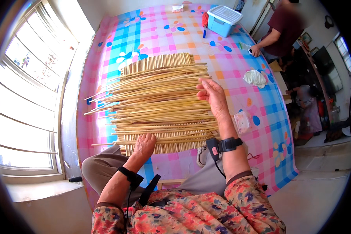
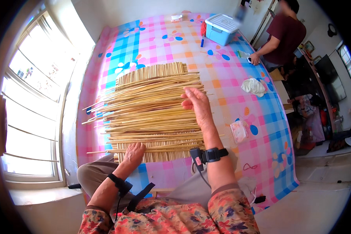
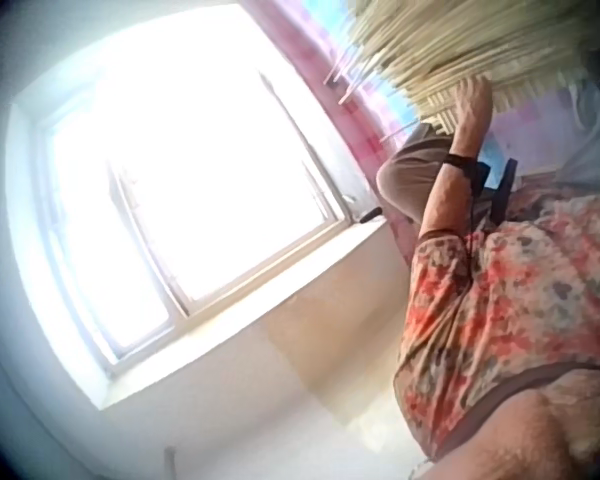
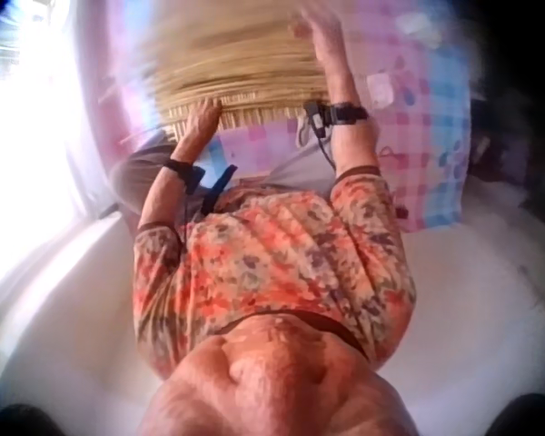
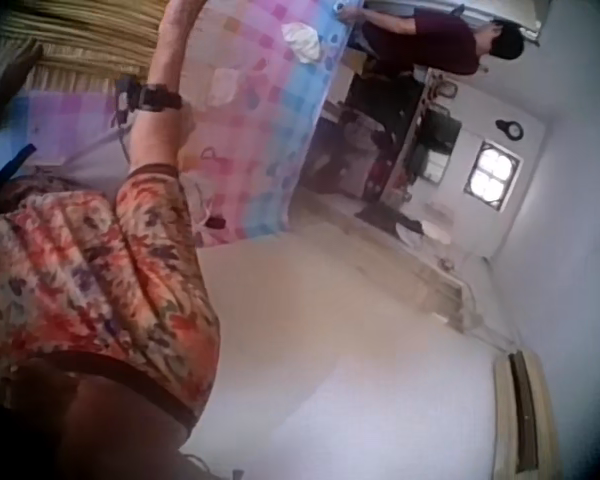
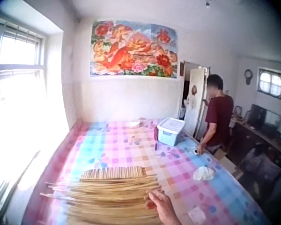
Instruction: The person wipes long wooden rods with a white cloth, handling them individually or in small groups while sitting on the floor.
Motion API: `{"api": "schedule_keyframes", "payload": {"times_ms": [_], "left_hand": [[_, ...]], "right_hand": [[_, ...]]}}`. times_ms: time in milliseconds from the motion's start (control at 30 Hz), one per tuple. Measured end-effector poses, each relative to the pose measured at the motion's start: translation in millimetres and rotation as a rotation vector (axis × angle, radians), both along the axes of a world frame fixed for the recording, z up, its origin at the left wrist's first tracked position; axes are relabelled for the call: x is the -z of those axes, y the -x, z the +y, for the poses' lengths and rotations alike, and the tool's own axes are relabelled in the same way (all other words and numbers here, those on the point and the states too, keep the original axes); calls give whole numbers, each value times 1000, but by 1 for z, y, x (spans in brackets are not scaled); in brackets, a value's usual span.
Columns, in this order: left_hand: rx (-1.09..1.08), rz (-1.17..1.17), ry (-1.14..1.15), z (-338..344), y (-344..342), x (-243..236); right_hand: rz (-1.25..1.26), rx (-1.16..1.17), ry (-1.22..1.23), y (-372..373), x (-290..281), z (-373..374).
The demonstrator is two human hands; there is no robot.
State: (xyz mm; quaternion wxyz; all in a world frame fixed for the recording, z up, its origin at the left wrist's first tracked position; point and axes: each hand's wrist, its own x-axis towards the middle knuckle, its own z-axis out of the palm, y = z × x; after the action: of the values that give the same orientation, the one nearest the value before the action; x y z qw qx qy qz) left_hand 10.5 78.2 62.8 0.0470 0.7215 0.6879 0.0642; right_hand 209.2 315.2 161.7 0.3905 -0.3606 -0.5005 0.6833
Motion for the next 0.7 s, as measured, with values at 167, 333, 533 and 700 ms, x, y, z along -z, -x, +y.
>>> {"api": "schedule_keyframes", "payload": {"times_ms": [167, 333, 533, 700], "left_hand": [[41, -108, -71, -2, -7, -34], [38, -90, -56, 3, -7, -64], [24, -92, -21, 0, -6, -81], [62, 73, -92, 7, -8, -98]], "right_hand": [[-256, -382, -127, 24, -2, -31], [-340, -660, -243, 37, 15, -53], [-410, -929, -546, 43, 13, -90], [-479, -711, -1057, 45, 37, -118]]}}
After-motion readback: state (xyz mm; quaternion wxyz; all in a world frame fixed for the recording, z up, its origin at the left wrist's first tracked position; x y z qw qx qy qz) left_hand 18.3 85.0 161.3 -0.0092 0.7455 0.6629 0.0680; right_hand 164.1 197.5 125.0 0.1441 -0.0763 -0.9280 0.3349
